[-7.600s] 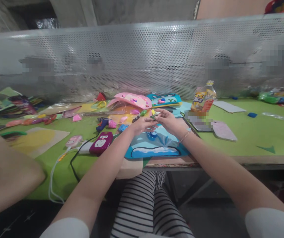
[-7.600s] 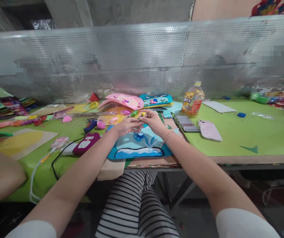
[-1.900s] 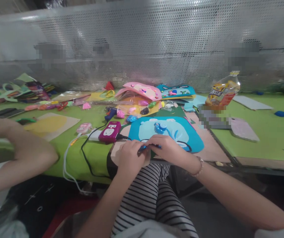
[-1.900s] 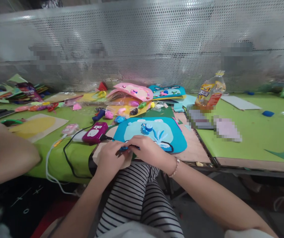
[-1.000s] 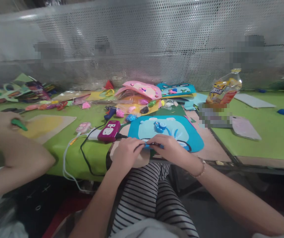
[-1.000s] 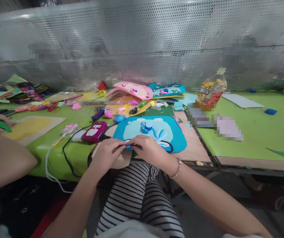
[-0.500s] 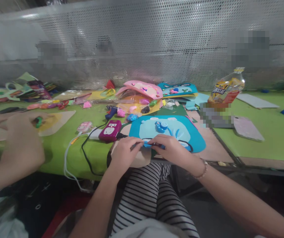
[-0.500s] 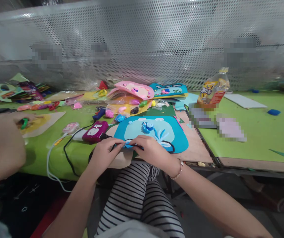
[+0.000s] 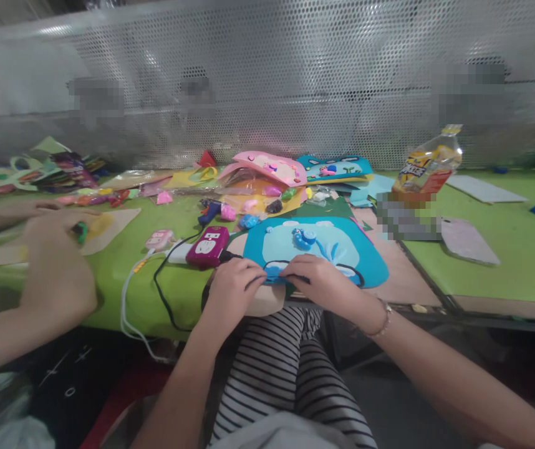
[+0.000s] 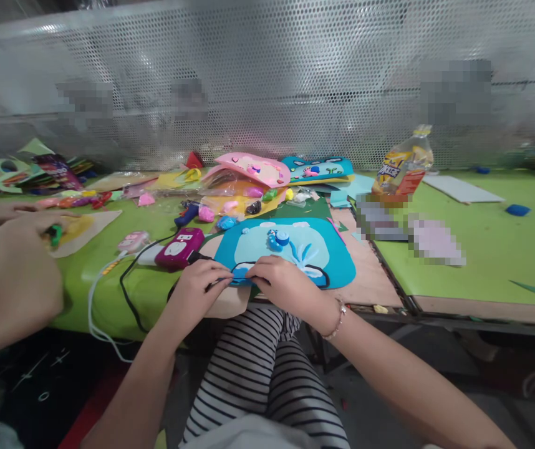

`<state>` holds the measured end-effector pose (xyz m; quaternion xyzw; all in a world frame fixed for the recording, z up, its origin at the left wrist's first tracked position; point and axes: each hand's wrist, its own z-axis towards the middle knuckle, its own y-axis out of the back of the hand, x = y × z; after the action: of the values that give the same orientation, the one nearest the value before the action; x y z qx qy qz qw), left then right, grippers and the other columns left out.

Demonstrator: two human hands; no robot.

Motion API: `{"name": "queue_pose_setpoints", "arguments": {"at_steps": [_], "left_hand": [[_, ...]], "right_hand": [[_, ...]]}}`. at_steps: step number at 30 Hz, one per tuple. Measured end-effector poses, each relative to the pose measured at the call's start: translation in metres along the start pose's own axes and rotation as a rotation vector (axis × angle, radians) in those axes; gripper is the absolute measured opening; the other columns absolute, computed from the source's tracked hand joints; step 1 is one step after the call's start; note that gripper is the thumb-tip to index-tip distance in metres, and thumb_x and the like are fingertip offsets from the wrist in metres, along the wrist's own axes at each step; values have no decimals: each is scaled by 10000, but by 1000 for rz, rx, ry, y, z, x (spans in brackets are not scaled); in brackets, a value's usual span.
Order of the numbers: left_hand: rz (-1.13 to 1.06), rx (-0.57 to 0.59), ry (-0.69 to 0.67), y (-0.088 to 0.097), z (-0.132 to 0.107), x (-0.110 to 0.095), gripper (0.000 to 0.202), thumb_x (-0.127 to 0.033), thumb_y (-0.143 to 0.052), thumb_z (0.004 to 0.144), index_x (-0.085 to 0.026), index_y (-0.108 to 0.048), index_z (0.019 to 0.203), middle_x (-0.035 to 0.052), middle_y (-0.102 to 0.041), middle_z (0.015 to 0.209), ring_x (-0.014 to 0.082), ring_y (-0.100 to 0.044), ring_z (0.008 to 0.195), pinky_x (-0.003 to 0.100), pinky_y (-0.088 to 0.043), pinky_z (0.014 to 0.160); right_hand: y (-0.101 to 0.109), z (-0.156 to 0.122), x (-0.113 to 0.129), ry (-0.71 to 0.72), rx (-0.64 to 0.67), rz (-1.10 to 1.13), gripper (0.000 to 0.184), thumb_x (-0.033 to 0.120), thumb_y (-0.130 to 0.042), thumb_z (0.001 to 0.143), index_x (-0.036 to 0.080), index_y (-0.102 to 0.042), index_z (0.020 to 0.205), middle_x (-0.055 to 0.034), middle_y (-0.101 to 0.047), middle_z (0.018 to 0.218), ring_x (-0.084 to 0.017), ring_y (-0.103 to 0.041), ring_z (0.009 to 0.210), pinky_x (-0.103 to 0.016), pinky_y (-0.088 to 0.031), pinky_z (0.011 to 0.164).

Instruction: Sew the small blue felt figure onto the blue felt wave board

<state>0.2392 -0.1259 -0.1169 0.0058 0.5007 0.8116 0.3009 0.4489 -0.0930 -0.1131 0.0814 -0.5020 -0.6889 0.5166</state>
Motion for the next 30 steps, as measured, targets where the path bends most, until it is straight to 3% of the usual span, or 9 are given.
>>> {"name": "queue_pose_setpoints", "arguments": {"at_steps": [6,12,16,20,25,27,30], "left_hand": [[52,-44,-39,-5,-4,1,158,-237,-545,853,-217,-702,867,31,-666,944,180,-572,890,337,-436,807],[157,-27,-83,0,-16,-7,256,-235,-462,886,-209,-668,1035,43,-629,1134,215,-525,1057,420,-384,961],[223,53,-66,2,-27,-14,352,-298,-438,890,-200,-584,1195,58,-507,1325,248,-391,1248,457,-293,1062],[248,94,-24,-1,-35,-14,420,-367,-414,895,-222,-514,1276,56,-413,1408,264,-301,1322,482,-227,1093],[230,15,18,-7,-40,-14,625,-413,-376,902,-112,-243,1434,119,-336,1449,241,-245,1358,435,-210,1103],[242,0,10,-9,-40,-16,587,-400,-376,904,-150,-280,1426,100,-341,1451,237,-247,1358,428,-206,1101],[278,13,1,-11,-40,-21,463,-395,-404,895,-256,-454,1333,38,-377,1437,252,-286,1340,447,-176,1103]], "right_hand": [[0,0,0,-2,5,6,196,115,-524,849,201,-682,924,-54,-658,873,-166,-608,814,-304,-497,735],[2,0,1,-15,9,17,192,134,-515,860,193,-682,933,-59,-659,872,-171,-608,824,-307,-497,748],[2,-1,2,-21,4,31,193,142,-507,867,192,-681,933,-62,-660,886,-170,-610,831,-307,-502,750],[4,-2,2,-13,-10,47,198,141,-501,869,195,-677,942,-61,-659,896,-169,-610,842,-304,-505,756],[5,-2,3,-7,-20,64,202,130,-496,863,193,-678,927,-62,-661,898,-166,-613,843,-302,-509,754],[5,-2,3,-14,-44,74,197,134,-496,863,191,-676,920,-62,-661,885,-166,-615,833,-301,-511,742],[6,-1,3,-46,-92,90,178,135,-511,856,191,-668,920,-58,-657,877,-167,-615,832,-297,-511,730]]}}
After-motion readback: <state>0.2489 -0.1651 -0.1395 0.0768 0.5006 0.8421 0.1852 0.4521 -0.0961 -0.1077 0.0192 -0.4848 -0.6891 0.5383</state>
